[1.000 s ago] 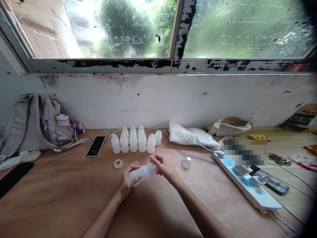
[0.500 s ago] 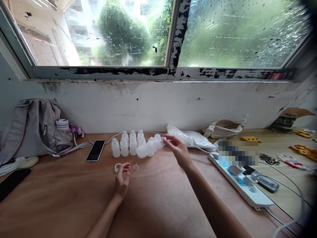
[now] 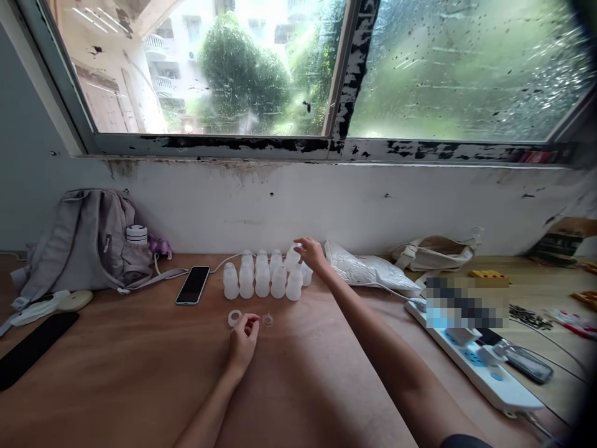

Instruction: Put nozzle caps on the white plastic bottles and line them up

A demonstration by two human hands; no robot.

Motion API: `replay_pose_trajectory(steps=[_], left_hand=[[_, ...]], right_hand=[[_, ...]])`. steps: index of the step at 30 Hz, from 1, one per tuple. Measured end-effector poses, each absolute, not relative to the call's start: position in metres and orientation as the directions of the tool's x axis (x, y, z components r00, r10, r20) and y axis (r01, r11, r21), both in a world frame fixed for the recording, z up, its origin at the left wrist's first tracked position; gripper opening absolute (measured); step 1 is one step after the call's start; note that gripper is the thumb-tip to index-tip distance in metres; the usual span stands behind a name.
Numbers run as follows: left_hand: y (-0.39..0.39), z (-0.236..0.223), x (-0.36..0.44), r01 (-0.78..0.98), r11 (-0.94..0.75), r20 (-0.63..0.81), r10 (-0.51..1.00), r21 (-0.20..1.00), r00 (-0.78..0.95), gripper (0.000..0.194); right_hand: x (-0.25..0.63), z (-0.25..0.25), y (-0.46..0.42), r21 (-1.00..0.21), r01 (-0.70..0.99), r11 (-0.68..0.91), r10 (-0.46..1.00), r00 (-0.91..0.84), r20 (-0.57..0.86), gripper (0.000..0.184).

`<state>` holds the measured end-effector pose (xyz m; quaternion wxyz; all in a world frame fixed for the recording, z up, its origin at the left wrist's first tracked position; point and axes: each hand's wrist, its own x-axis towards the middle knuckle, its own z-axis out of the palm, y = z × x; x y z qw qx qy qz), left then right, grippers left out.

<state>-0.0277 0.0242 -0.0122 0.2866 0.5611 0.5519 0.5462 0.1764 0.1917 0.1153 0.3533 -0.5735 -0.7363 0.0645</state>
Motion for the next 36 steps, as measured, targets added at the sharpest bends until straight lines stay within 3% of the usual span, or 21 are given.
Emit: replay_pose_trajectory(steps=[7,11,15,30,36], left_hand=[[0.027,-0.015,-0.030,0.352,-0.264,0.348,0.915,0.898,-0.204,0.013],[0.028,-0.016,-0.032,0.395,-0.283,0.386,0.897,0.874,-0.213,0.012],[0.028,-0.018,-0.034,0.439,-0.302,0.419,0.886,0.846,-0.198,0.012],[0.028,-0.013,-0.037,0.662,-0.359,0.565,0.817,0.658,-0.119,0.020],[0.036,-0.022,-0.050,0.758,-0.279,0.558,0.819,0.590,-0.134,0.027]], right_hand=[[0.164,0.102,0.212,-0.410,0.857,0.313,0.940,-0.219,0.260,0.025],[0.165,0.100,0.216,-0.375,0.878,0.298,0.947,-0.223,0.231,0.033],[0.168,0.097,0.216,-0.345,0.890,0.297,0.948,-0.232,0.217,0.029],[0.178,0.093,0.210,-0.302,0.908,0.291,0.945,-0.223,0.240,0.033],[0.167,0.108,0.178,-0.322,0.888,0.327,0.900,-0.188,0.394,0.035]])
